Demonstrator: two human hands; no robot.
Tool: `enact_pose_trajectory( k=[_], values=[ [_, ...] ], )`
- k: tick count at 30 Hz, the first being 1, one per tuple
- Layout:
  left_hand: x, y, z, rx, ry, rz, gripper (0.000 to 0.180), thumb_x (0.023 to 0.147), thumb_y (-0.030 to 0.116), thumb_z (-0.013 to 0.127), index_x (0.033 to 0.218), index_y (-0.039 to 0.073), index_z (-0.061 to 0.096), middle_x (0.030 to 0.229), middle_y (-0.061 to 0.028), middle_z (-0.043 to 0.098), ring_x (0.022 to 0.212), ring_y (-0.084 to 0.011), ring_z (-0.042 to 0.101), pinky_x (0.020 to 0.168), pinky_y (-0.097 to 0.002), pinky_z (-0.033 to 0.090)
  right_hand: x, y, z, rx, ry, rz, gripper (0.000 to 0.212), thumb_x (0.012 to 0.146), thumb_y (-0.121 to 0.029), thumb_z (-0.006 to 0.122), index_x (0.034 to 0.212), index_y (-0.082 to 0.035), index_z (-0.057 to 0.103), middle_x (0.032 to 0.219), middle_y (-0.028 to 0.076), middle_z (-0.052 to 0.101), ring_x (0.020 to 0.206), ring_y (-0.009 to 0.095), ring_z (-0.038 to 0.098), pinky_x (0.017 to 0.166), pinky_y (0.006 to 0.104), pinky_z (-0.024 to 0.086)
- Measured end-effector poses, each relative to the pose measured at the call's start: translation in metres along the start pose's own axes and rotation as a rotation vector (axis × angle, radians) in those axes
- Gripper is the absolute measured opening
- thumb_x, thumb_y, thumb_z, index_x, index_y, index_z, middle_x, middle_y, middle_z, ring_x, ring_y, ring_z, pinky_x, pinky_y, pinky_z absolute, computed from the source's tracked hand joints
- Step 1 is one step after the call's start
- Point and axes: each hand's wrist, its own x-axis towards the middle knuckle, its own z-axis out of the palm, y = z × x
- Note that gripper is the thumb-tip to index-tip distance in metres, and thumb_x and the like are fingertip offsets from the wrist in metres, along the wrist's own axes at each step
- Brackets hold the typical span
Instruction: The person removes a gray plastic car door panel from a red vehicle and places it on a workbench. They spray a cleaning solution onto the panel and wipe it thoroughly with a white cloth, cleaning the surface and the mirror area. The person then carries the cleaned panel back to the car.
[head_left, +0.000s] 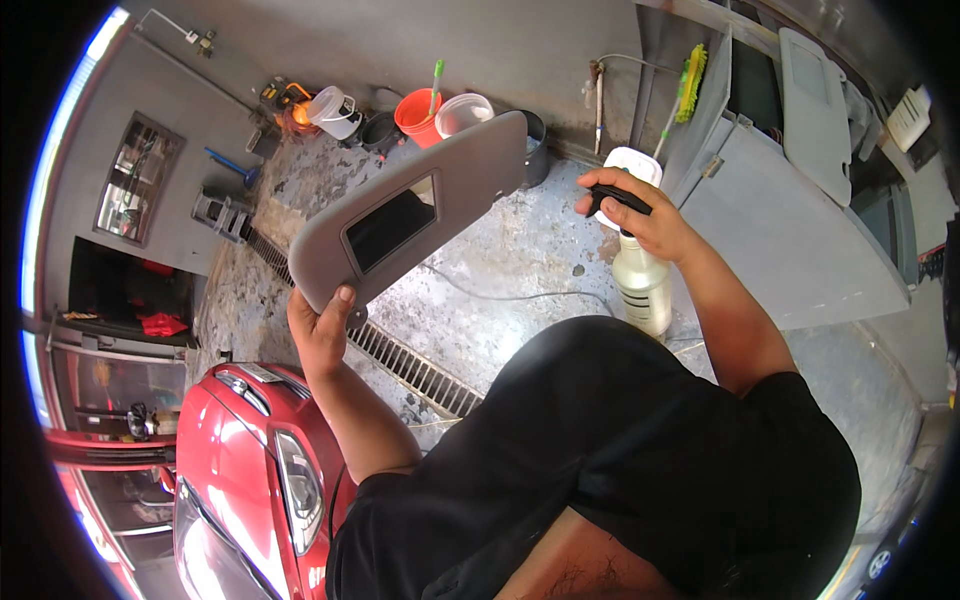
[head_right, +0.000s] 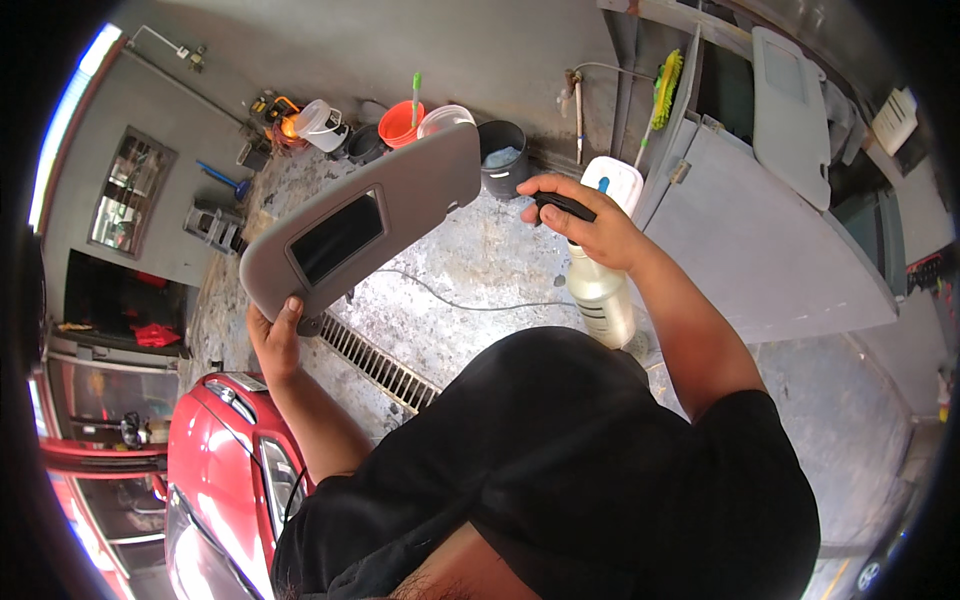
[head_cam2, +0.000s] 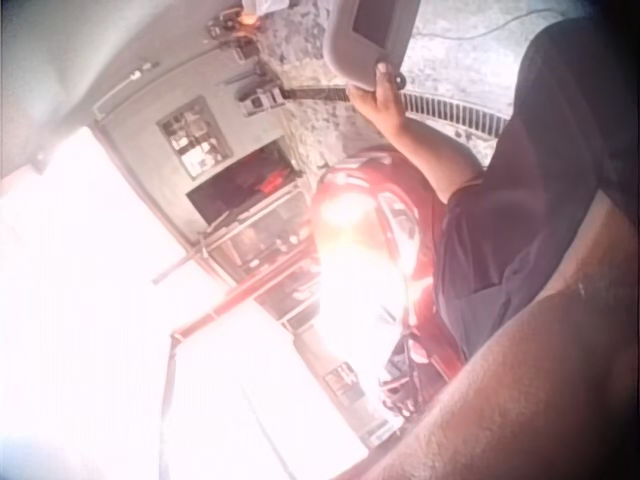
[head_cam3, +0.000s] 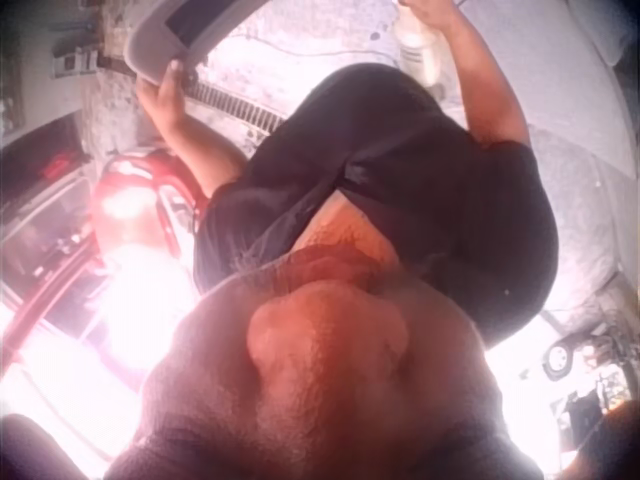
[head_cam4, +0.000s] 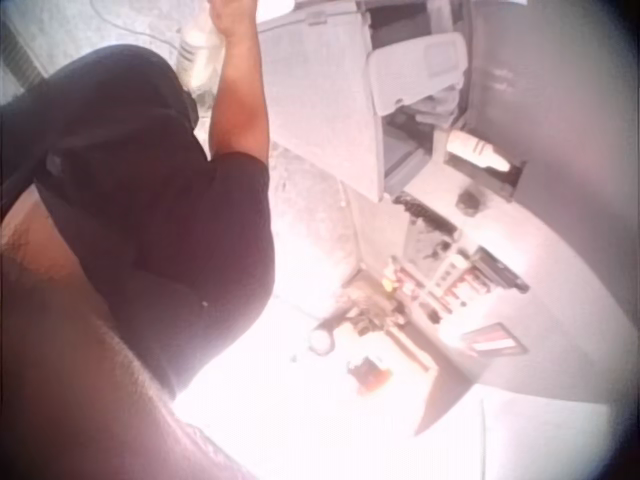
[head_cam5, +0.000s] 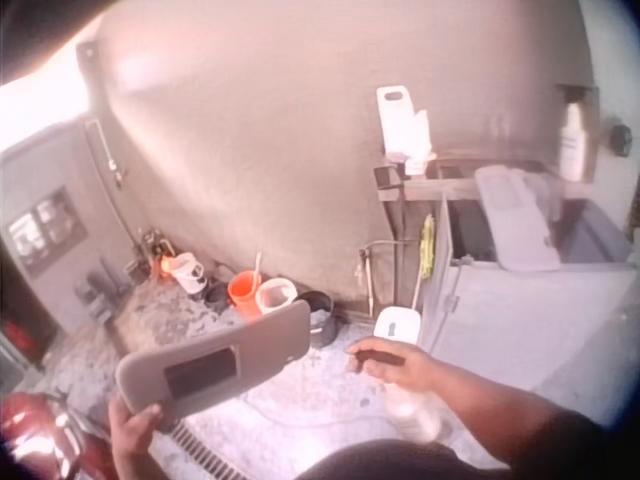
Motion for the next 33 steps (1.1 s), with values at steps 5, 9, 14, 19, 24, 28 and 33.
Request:
enact_pose_trajectory(
  k=[5,9,14,19,24,28,33],
  values=[
    [0.002,0.001,0.001,-0.012,0.017,0.024,0.028,0.09,0.02,0.078,0.106,0.0,0.066,0.09,0.0011,0.065,0.08,-0.0087,0.058,0.073,-0.0244,0.047,-0.007,-0.003,-0.005,0.023,-0.033,0.094,0.032,0.107,-0.018,0.057,0.137,-0.008,0.059,0.101,0.004,0.066,0.096,0.013,0.061,0.092,0.0308,0.049],
    [0.003,-0.01,-0.003,-0.038,0.009,-0.025,0.042,0.09,0.028,0.079,0.115,-0.002,0.065,0.103,-0.0024,0.066,0.094,-0.0117,0.059,0.085,-0.0271,0.046,-0.013,-0.006,-0.008,0.033,0.033,0.116,0.032,0.107,-0.019,0.056,0.136,-0.007,0.06,0.096,0.004,0.065,0.092,0.013,0.061,0.089,0.0309,0.05],
    [0.007,-0.029,0.001,-0.128,0.025,-0.036,0.044,0.092,0.025,0.076,0.124,-0.003,0.063,0.114,-0.0065,0.067,0.104,-0.0151,0.061,0.093,-0.0298,0.047,-0.019,0.0,-0.017,0.079,0.093,0.069,0.031,0.108,-0.023,0.056,0.134,-0.007,0.061,0.089,0.003,0.064,0.086,0.013,0.06,0.082,0.0307,0.049],
    [0.011,-0.052,0.038,-0.341,0.146,-0.029,0.042,0.096,0.022,0.072,0.126,-0.006,0.06,0.112,-0.0106,0.067,0.098,-0.0179,0.065,0.089,-0.0314,0.051,-0.025,0.003,-0.024,0.072,0.194,-0.016,0.035,0.107,-0.028,0.058,0.135,-0.008,0.061,0.092,0.004,0.066,0.091,0.013,0.061,0.085,0.0297,0.049],
    [0.025,-0.07,0.087,-0.518,0.256,-0.084,0.042,0.1,0.022,0.066,0.13,-0.004,0.055,0.111,-0.0142,0.066,0.089,-0.0239,0.069,0.069,-0.0356,0.06,-0.033,-0.011,-0.023,0.087,0.286,-0.111,0.04,0.108,-0.028,0.056,0.141,-0.006,0.056,0.112,0.007,0.071,0.11,0.015,0.062,0.096,0.0312,0.046],
    [0.027,-0.069,0.135,-0.554,0.29,-0.226,0.04,0.101,0.025,0.065,0.127,-0.003,0.053,0.108,-0.0152,0.065,0.082,-0.0248,0.067,0.063,-0.0364,0.058,-0.03,-0.024,-0.014,0.209,0.164,-0.258,0.045,0.108,-0.027,0.055,0.148,-0.006,0.05,0.126,0.011,0.068,0.123,0.018,0.059,0.106,0.0329,0.042],
    [0.04,-0.055,0.197,-0.461,0.128,-0.242,0.038,0.101,0.027,0.063,0.124,-0.002,0.054,0.098,-0.0123,0.066,0.07,-0.0196,0.064,0.058,-0.0311,0.053,-0.019,-0.064,0.035,0.094,-0.124,-0.424,0.049,0.106,-0.029,0.06,0.149,-0.006,0.051,0.132,0.01,0.065,0.122,0.018,0.061,0.103,0.0357,0.047]
  ],
)
